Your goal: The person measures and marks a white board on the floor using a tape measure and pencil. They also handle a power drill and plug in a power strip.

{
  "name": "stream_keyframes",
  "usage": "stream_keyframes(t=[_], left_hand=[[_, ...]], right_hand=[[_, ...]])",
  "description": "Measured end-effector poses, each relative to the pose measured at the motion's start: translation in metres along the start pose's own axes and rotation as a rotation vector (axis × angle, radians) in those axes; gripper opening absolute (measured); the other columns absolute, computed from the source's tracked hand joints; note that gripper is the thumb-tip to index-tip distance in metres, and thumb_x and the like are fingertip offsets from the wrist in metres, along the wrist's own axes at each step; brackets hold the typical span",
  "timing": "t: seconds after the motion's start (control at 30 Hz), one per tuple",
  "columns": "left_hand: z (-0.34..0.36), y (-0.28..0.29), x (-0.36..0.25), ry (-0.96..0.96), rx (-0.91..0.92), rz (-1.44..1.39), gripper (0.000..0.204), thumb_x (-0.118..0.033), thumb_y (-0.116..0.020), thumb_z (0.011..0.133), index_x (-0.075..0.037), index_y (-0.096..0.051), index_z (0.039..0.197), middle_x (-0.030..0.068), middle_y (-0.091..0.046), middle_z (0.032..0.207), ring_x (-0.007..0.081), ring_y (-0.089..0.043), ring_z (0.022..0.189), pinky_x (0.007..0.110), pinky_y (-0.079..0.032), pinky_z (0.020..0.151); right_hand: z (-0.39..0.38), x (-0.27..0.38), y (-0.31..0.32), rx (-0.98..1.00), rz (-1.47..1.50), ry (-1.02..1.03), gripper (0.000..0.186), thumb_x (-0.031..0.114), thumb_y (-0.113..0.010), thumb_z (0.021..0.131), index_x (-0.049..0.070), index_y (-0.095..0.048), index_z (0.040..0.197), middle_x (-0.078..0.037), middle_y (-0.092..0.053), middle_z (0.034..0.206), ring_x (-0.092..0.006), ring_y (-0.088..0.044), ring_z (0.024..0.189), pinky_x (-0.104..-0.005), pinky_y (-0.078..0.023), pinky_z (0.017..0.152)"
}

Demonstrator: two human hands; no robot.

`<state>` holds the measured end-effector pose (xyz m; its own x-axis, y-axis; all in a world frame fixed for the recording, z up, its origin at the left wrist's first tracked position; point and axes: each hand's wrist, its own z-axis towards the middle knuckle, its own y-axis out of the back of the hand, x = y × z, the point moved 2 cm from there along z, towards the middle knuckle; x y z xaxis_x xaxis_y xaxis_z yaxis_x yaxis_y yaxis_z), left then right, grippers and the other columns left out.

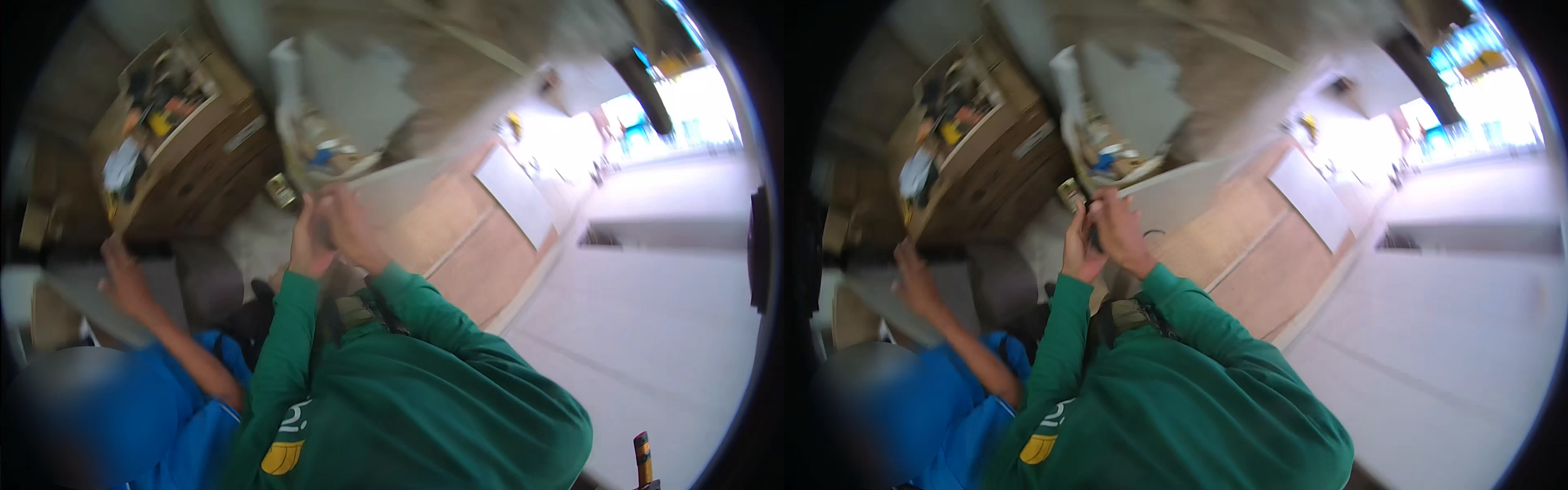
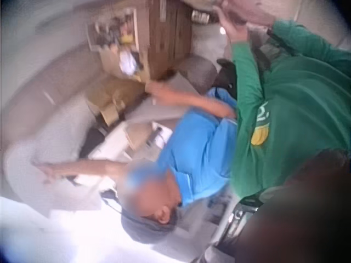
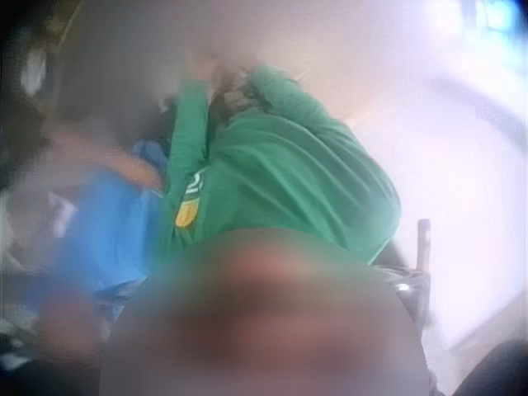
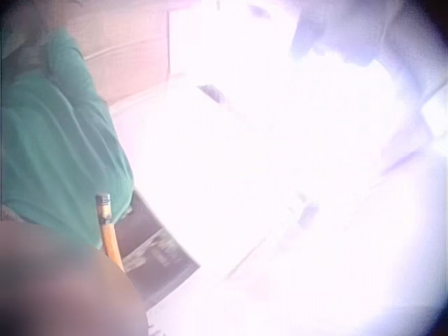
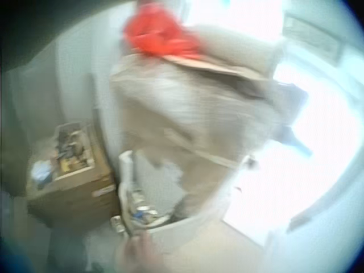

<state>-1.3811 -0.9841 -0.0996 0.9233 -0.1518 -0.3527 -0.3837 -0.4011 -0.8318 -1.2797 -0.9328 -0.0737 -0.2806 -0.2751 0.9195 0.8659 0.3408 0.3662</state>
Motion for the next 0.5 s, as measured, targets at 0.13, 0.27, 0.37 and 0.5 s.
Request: stream_keyframes(t=[0.13,0.27,0.37,0.5], left_hand=[[0.014,0.02,0.062,0.145,-0.186,0.163,0.045,-0.039,-0.057,0.111,-0.003,-0.059,0.138,0.0142,-0.066,0.135,0.0306,-0.065,0.125,0.046,-0.055,0.107],[0.031,0.087,0.106,0.305,-0.094,0.076,0.033,-0.027,-0.059,0.109,0.001,-0.058,0.126,0.02,-0.068,0.118,0.034,-0.069,0.11,0.046,-0.059,0.102],[0.025,0.084,0.113,0.301,-0.303,0.196,0.029,-0.024,-0.057,0.109,0.002,-0.061,0.12,0.0222,-0.071,0.113,0.0348,-0.071,0.106,0.048,-0.059,0.099],[0.044,0.067,0.153,0.441,-0.326,0.205,0.029,-0.026,-0.057,0.108,0.002,-0.061,0.117,0.0239,-0.072,0.113,0.0353,-0.072,0.103,0.046,-0.061,0.094]], right_hand=[[-0.021,0.01,0.053,-0.112,-0.282,0.214,0.031,0.017,-0.06,0.106,0.006,-0.06,0.135,-0.018,-0.069,0.12,-0.0365,-0.066,0.112,-0.0438,-0.05,0.103],[-0.051,0.028,0.164,-0.315,0.02,0.044,0.031,0.006,-0.068,0.101,0.005,-0.064,0.131,-0.01,-0.07,0.11,-0.0243,-0.068,0.101,-0.0363,-0.053,0.093],[-0.075,0.092,0.285,-0.704,-0.025,0.215,0.023,0.004,-0.071,0.099,0.004,-0.069,0.122,-0.003,-0.069,0.102,-0.0121,-0.066,0.091,-0.0284,-0.054,0.084],[-0.165,0.155,0.445,-1.028,-0.011,0.7,0.03,0.008,-0.069,0.1,0.007,-0.066,0.13,-0.006,-0.071,0.105,-0.0151,-0.067,0.088,-0.0293,-0.055,0.083]])
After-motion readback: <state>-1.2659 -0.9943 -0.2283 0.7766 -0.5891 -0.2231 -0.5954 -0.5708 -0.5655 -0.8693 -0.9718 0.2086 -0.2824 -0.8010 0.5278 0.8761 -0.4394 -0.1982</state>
